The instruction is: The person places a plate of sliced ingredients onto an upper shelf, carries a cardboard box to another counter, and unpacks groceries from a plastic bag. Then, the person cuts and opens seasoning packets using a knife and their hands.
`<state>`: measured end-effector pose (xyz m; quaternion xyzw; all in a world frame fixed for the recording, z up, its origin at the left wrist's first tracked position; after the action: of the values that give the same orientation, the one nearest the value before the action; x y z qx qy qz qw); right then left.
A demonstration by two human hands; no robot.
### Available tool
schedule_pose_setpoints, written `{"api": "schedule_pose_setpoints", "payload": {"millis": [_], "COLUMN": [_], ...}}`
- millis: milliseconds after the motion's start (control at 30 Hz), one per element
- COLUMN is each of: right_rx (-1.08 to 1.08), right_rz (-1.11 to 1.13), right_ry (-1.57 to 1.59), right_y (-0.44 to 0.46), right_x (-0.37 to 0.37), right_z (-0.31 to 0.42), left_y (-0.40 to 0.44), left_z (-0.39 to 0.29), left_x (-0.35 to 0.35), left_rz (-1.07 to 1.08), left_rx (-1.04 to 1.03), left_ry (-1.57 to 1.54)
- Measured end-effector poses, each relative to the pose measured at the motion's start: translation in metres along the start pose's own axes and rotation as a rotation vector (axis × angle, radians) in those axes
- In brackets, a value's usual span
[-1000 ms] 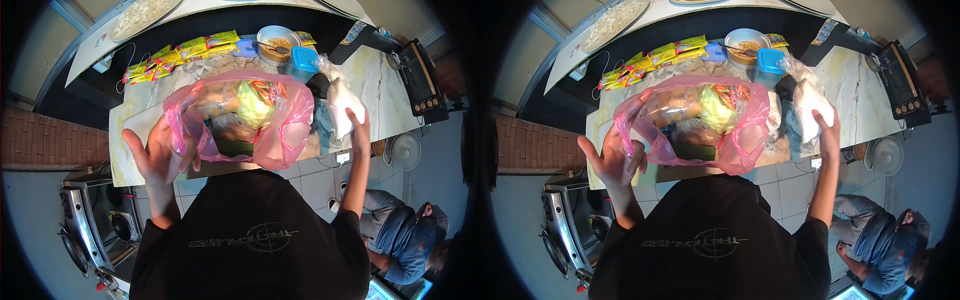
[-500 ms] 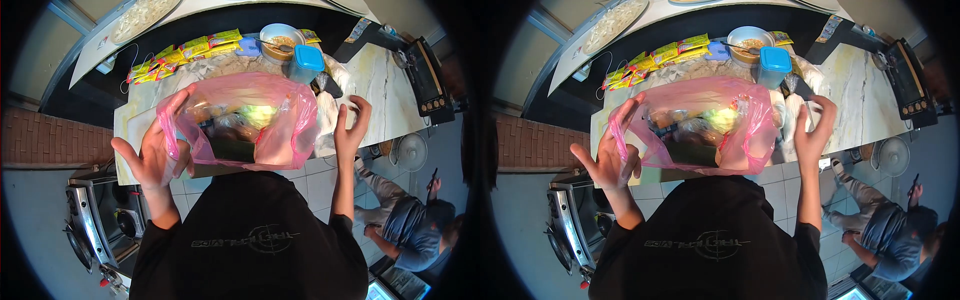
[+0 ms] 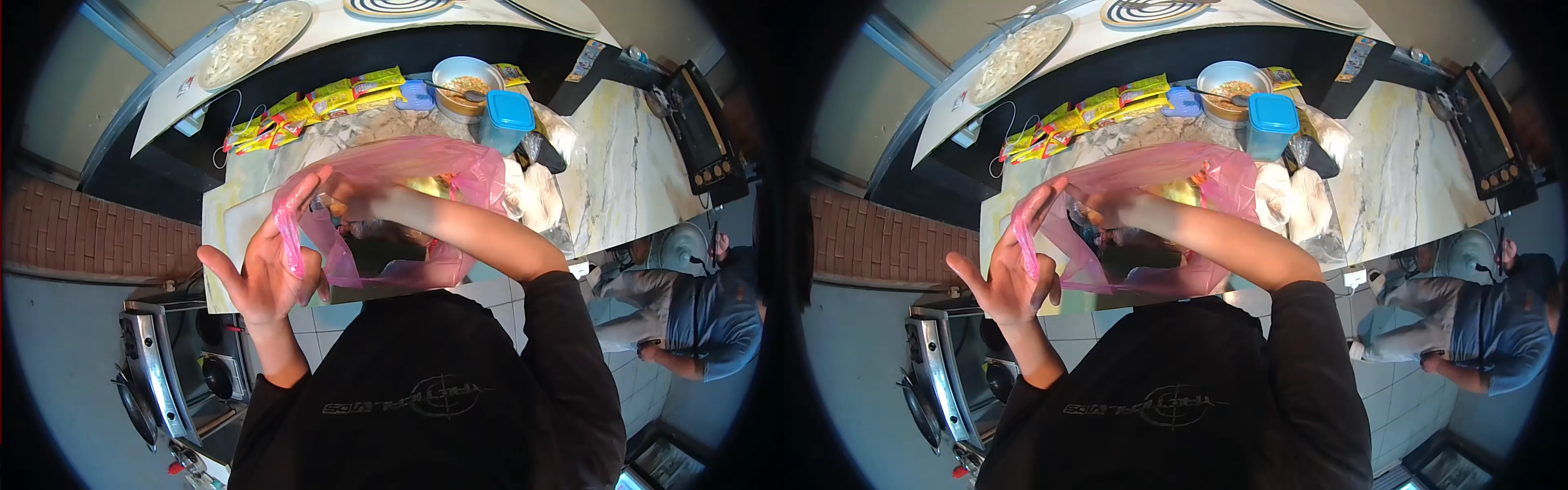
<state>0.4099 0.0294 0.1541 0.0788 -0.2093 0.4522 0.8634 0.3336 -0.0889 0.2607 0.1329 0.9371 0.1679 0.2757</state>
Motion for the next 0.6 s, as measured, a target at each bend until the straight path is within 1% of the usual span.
{"api": "schedule_pose_setpoints", "payload": {"millis": [33,67,133,167,200,233,267,300,333,367,433,467,533,600], "right_rx": [-0.282,-0.190,0.056,0.165,0.260,0.384,0.300,0.245,0.273,0.336,0.453,0.458,-0.004,0.122], "right_rz": [0.138,0.068,-0.058,-0.063,-0.046,0.035,-0.162,-0.373,-0.496,-0.595,-0.750,-0.746,-0.616,-0.708], "right_ry": [-0.036,-0.004,0.223,0.409,0.600,0.820,0.398,-0.277,-0.664,-0.890,-1.159,-1.161,-0.491,-0.078], "right_y": [0.008,0.016,0.030,0.039,0.042,0.046,0.032,-0.001,-0.022,-0.038,-0.066,-0.085,-0.108,-0.136], "right_x": [-0.011,-0.017,-0.029,-0.037,-0.037,-0.040,-0.033,-0.020,-0.017,-0.016,-0.009,-0.004,0.028,0.056], "right_z": [-0.011,-0.022,-0.052,-0.072,-0.072,-0.069,-0.083,-0.045,-0.022,-0.009,0.014,0.030,0.036,0.061], "left_y": [-0.001,-0.001,-0.003,-0.002,-0.001,0.001,0.003,0.004,0.006,0.008,0.012,0.013,0.015,0.016], "left_z": [0.000,0.000,0.000,0.000,0.000,0.000,0.001,0.001,0.001,0.001,0.001,0.000,0.001,0.002], "left_x": [-0.001,-0.002,-0.001,0.000,0.002,0.004,0.005,0.007,0.009,0.010,0.011,0.012,0.015,0.017], "left_rz": [-0.016,-0.030,-0.048,-0.060,-0.057,-0.046,-0.034,-0.028,-0.025,-0.023,-0.023,-0.026,-0.017,-0.015], "left_rx": [-0.013,-0.024,-0.024,-0.023,-0.025,-0.028,-0.030,-0.031,-0.036,-0.042,-0.041,-0.042,-0.045,-0.045], "left_ry": [0.013,0.025,0.034,0.046,0.045,0.032,0.019,0.016,-0.003,-0.022,-0.030,-0.036,-0.029,-0.022]}}
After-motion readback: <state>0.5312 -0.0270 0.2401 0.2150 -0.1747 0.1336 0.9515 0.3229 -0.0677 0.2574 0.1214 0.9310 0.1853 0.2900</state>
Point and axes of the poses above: each hand's wrist, its own y-axis towards the middle knuckle, its own x-axis out of the back of the hand, z = x × y, the point moved 5 cm from there along y, towards the middle knuckle, and after that the axes turned 14 degrees about -x, right-handed, at the moved point
